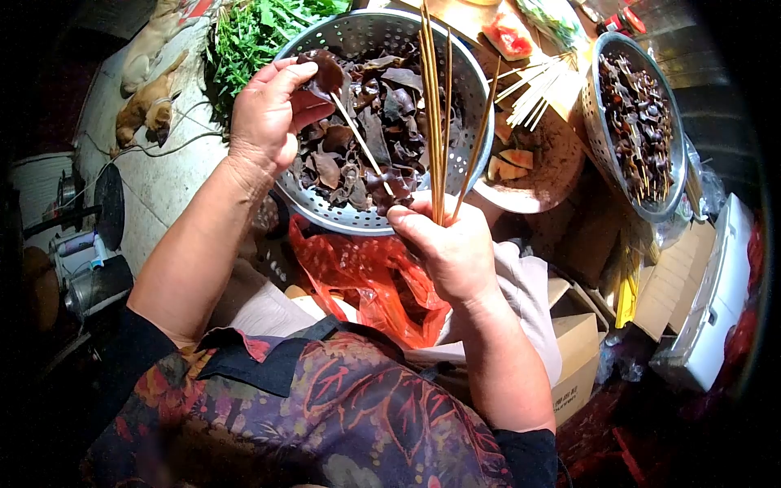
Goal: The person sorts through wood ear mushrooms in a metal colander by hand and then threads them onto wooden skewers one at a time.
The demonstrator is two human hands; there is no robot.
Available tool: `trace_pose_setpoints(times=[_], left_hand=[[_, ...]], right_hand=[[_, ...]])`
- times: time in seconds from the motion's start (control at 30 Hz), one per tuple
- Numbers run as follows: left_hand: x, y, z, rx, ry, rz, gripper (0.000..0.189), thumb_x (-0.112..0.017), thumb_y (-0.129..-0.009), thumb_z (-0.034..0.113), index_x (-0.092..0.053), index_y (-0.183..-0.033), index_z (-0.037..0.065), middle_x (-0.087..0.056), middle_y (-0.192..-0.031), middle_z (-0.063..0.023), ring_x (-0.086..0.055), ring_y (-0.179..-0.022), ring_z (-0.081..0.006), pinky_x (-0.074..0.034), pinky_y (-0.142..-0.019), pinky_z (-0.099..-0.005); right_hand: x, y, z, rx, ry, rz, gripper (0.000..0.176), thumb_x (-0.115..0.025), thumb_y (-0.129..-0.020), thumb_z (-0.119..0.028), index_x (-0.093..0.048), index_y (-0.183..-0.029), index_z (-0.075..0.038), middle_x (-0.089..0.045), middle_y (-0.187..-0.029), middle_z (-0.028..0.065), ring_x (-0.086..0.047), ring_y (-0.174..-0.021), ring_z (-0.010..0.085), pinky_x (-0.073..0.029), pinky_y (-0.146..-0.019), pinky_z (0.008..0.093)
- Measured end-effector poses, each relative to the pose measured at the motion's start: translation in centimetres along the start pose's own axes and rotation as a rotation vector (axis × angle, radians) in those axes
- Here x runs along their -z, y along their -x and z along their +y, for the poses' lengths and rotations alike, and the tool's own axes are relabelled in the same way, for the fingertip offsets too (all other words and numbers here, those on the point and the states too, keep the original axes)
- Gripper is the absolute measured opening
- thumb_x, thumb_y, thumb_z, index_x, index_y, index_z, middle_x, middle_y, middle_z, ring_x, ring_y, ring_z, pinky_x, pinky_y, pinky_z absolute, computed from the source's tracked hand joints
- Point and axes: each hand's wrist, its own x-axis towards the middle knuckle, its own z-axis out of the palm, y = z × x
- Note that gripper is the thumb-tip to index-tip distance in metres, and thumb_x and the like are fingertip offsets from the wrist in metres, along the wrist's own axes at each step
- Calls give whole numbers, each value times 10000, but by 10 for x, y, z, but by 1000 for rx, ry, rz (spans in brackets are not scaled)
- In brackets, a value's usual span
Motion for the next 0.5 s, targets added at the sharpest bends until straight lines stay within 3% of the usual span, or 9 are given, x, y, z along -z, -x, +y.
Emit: trace_pose_setpoints(times=[0.1,0.5], left_hand=[[6,-6,-3,177,109,7,116,-547,-864,112,-593,-950,49,-652,-844,-81,-635,-720,-195,-537,-702,-367],[11,-9,-2,368,150,-108,152,-555,-857,99,-594,-972,7,-649,-843,-104,-640,-705,-209,-550,-727,-391]], right_hand=[[-1,1,-1,-27,31,18,129,-672,-778,-108,-651,-836,6,-599,-712,-2,-511,-613,45,-384,-555,178],[-3,0,4,-46,-117,0,125,-686,-775,-87,-628,-844,0,-591,-723,-1,-516,-597,54,-399,-542,183]])
